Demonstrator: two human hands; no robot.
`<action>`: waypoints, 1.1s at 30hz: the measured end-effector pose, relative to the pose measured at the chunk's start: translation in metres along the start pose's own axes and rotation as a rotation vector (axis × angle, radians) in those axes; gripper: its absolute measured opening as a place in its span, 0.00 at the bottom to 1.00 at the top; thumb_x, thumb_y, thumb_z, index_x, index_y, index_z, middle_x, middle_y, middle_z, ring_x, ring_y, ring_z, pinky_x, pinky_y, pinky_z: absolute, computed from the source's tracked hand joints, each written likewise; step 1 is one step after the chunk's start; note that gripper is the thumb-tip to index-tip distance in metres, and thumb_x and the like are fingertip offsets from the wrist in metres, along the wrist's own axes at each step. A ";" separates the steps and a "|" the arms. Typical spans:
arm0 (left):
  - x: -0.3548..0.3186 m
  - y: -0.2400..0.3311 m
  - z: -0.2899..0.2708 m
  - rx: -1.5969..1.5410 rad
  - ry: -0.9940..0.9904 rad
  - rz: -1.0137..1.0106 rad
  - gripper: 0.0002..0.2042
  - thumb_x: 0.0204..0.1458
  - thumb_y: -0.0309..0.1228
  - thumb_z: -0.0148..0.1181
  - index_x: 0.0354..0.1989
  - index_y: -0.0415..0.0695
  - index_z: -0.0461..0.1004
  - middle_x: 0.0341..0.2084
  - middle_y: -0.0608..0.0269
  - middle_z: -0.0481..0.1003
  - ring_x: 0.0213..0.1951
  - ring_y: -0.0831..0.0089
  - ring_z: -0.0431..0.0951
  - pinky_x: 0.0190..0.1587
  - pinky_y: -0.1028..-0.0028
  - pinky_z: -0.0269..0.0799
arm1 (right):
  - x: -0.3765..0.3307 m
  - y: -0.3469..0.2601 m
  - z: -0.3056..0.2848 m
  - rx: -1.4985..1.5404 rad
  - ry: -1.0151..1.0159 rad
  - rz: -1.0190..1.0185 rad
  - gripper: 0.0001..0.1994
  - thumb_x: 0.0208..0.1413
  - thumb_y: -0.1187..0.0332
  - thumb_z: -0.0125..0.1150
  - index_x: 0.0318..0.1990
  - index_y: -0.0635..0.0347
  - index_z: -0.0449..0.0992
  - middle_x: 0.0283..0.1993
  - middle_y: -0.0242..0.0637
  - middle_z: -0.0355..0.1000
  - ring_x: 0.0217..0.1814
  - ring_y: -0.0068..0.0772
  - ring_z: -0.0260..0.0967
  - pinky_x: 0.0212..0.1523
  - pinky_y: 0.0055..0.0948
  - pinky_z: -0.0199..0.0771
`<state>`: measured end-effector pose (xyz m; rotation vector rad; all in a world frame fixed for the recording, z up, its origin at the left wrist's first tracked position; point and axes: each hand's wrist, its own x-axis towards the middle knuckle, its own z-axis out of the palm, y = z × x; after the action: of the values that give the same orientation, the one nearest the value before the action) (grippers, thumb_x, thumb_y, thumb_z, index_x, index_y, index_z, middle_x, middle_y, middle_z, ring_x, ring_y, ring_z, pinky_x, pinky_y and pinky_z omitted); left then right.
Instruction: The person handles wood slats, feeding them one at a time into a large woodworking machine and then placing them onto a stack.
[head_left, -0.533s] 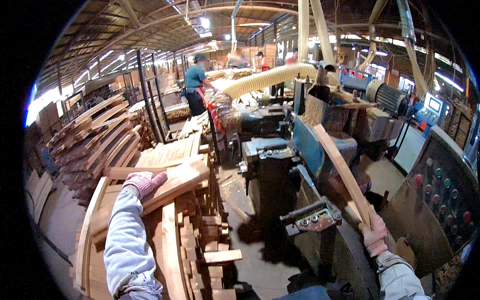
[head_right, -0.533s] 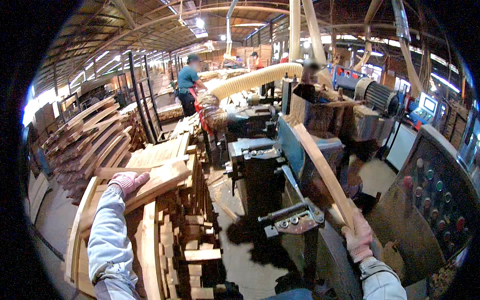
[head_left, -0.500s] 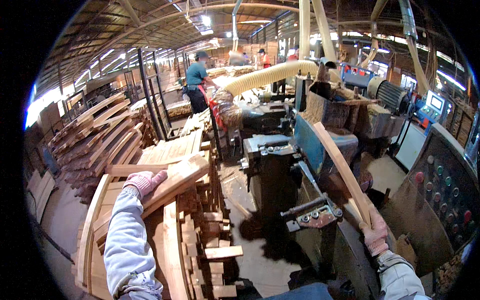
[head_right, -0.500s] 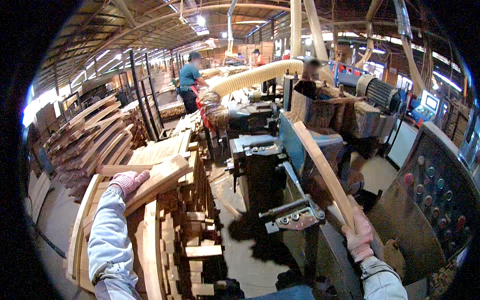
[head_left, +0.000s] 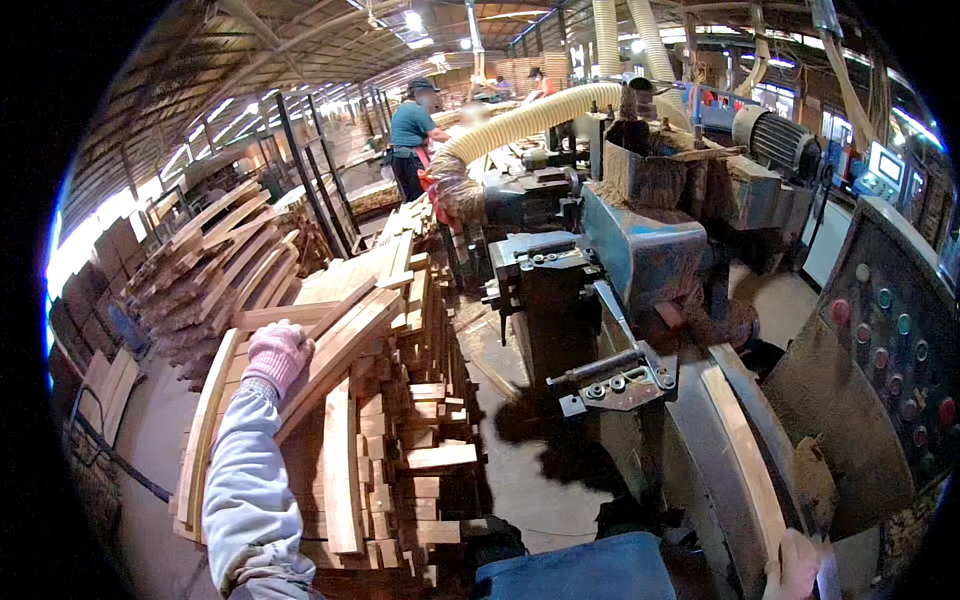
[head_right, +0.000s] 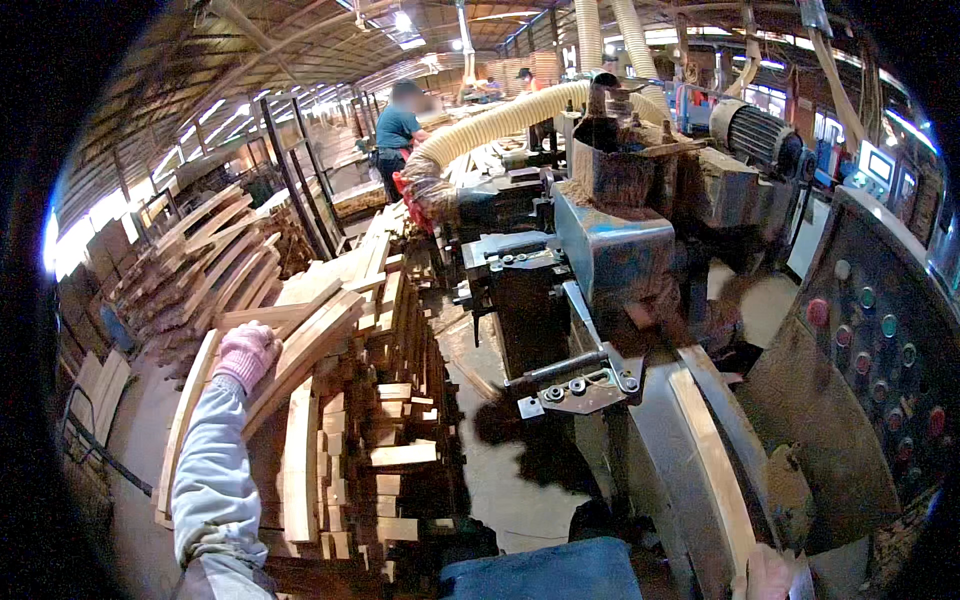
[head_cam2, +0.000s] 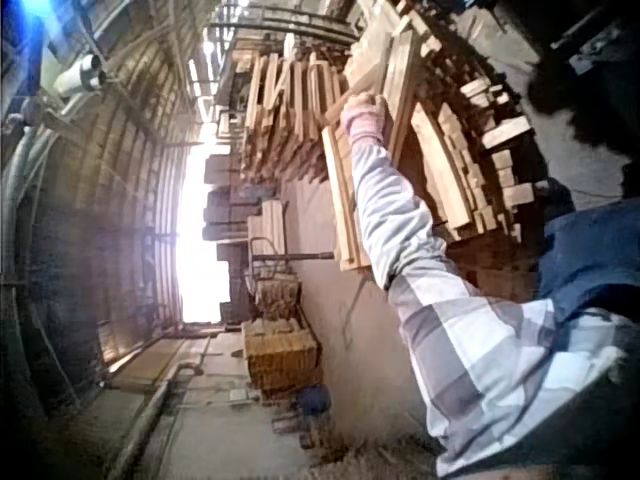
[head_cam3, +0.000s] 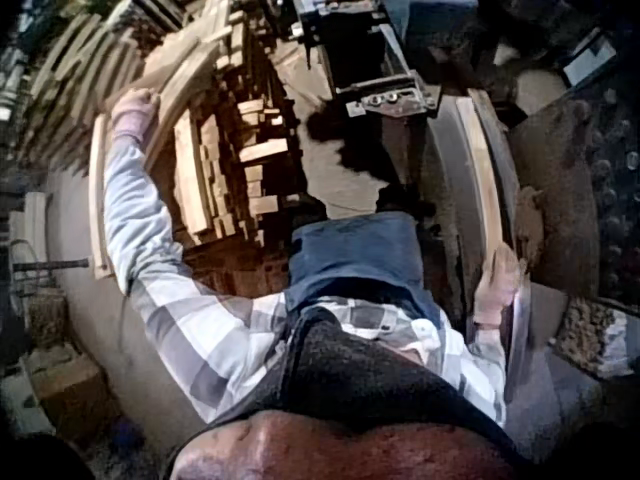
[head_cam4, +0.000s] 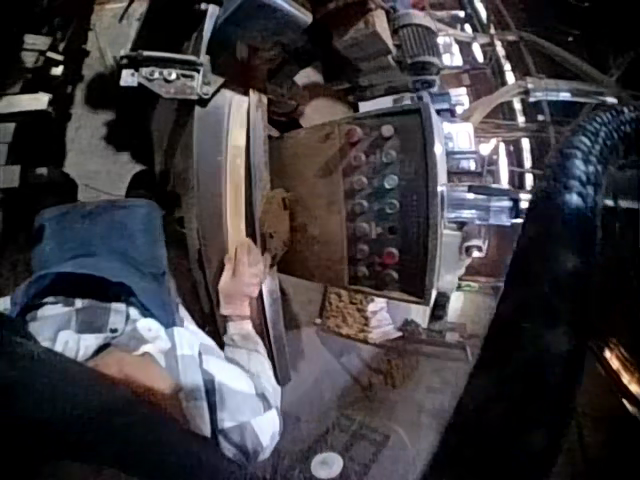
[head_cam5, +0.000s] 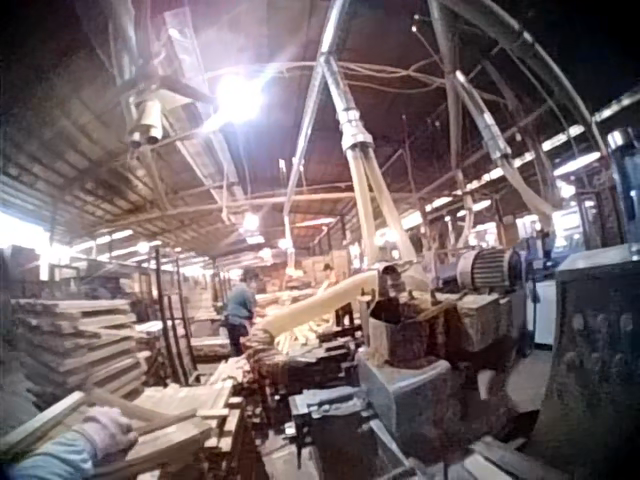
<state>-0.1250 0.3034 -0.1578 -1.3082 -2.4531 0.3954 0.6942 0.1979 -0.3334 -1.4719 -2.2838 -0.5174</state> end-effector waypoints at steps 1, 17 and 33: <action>-0.004 -0.005 0.022 -0.229 0.072 0.011 0.24 0.61 0.53 0.60 0.54 0.48 0.83 0.50 0.47 0.82 0.57 0.49 0.80 0.62 0.59 0.73 | -0.017 0.000 0.020 0.129 0.127 0.052 0.37 0.44 0.76 0.68 0.68 0.63 0.72 0.55 0.53 0.76 0.58 0.57 0.72 0.63 0.51 0.69; -0.038 -0.037 -0.047 -0.689 0.284 -0.056 0.20 0.61 0.42 0.62 0.55 0.41 0.77 0.36 0.53 0.82 0.39 0.60 0.84 0.43 0.60 0.81 | 0.256 -0.033 0.163 0.617 0.237 -0.003 0.24 0.52 0.73 0.68 0.59 0.64 0.78 0.50 0.49 0.80 0.56 0.51 0.77 0.60 0.41 0.75; -0.052 0.215 -0.082 -0.868 0.838 0.524 0.30 0.56 0.49 0.71 0.62 0.46 0.71 0.45 0.46 0.80 0.48 0.47 0.81 0.52 0.52 0.77 | 0.126 -0.089 0.020 0.810 -0.057 0.086 0.44 0.43 0.75 0.74 0.73 0.61 0.66 0.71 0.56 0.69 0.70 0.52 0.71 0.71 0.39 0.70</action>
<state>0.0964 0.3834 -0.1756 -1.8923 -1.5298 -1.0251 0.5627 0.2713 -0.2973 -1.1467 -2.0606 0.4459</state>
